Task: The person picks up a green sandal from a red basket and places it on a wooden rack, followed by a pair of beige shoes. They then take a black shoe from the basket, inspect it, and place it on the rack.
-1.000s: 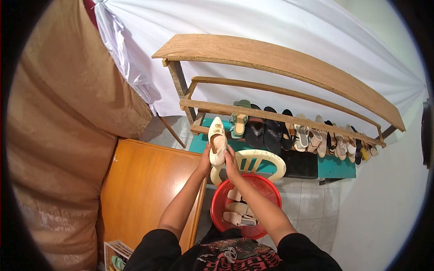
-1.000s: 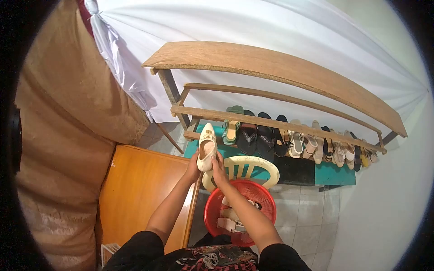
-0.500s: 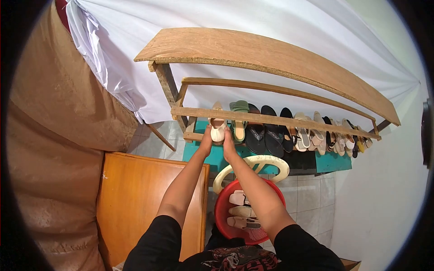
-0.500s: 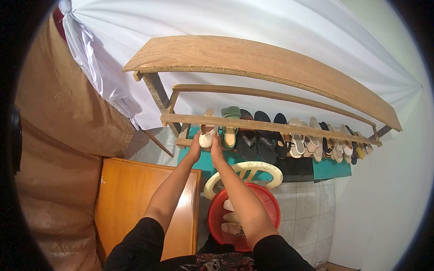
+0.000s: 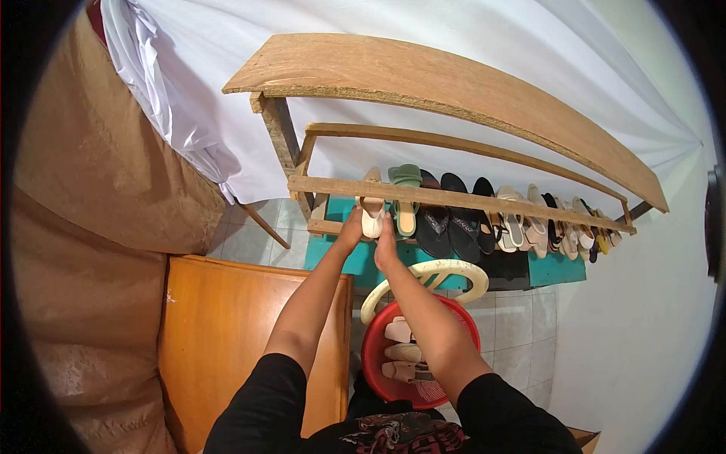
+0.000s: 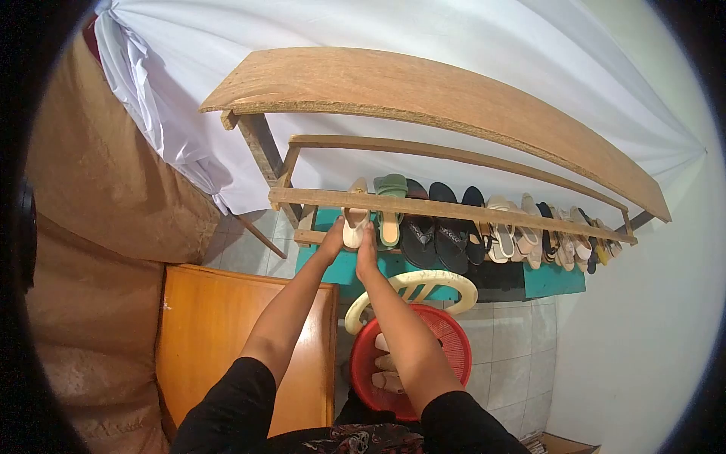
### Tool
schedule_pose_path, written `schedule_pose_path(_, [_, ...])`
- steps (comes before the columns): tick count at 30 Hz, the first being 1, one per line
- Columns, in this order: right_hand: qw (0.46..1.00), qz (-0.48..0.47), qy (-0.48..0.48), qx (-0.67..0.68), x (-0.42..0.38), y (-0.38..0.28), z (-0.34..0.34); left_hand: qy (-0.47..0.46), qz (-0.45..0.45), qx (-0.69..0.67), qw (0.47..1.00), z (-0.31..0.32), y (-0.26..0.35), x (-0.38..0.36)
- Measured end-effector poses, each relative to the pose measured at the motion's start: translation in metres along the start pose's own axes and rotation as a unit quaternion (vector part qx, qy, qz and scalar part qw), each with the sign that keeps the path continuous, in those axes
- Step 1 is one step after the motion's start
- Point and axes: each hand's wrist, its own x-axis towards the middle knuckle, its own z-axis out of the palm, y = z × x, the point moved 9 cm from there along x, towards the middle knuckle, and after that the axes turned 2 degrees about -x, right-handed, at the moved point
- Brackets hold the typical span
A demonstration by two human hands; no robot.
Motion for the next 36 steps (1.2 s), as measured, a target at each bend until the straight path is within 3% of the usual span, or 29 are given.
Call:
schedule_pose_path(1, [1.000,0.001,-0.002,-0.001,-0.003,-0.003,0.004,0.002,0.000,-0.001,1.000,-0.002,0.003,0.000])
schedule_pose_path(3, [1.000,-0.007,-0.004,-0.026,-0.007,-0.007,0.005,-0.087,-0.053,-0.065,0.993,0.010,-0.008,0.001])
schedule_pose_path(7, [1.000,-0.022,0.012,0.013,-0.011,-0.011,0.000,-0.061,-0.054,-0.057,0.995,0.010,-0.023,0.007])
schedule_pose_path(9, [0.999,-0.014,-0.024,0.046,-0.018,-0.014,0.005,0.002,-0.039,-0.057,0.998,0.001,-0.021,0.005])
schedule_pose_path(15, [0.991,-0.083,-0.061,0.082,-0.016,-0.010,0.005,-0.007,-0.049,-0.160,0.986,0.008,0.027,-0.031])
schedule_pose_path(17, [0.994,-0.078,-0.051,0.055,-0.020,-0.015,0.011,-0.024,-0.029,-0.100,0.994,0.000,-0.001,-0.005])
schedule_pose_path(19, [0.996,-0.083,-0.028,0.004,-0.019,-0.016,0.010,-0.041,-0.010,-0.041,0.998,0.003,0.014,-0.009])
schedule_pose_path(21, [0.997,-0.077,-0.031,-0.002,-0.018,-0.017,0.009,0.017,-0.038,-0.173,0.984,0.000,0.013,-0.013])
schedule_pose_path(29, [0.997,-0.072,-0.020,0.013,-0.012,-0.011,0.009,-0.019,-0.037,-0.132,0.990,0.003,0.011,-0.019])
schedule_pose_path(31, [0.997,-0.041,-0.005,-0.071,-0.021,-0.017,0.010,-0.032,-0.057,-0.124,0.990,0.006,0.013,-0.024])
schedule_pose_path(36, [0.992,-0.065,-0.028,-0.104,-0.021,-0.024,0.010,-0.016,-0.041,-0.168,0.985,0.010,0.026,-0.031])
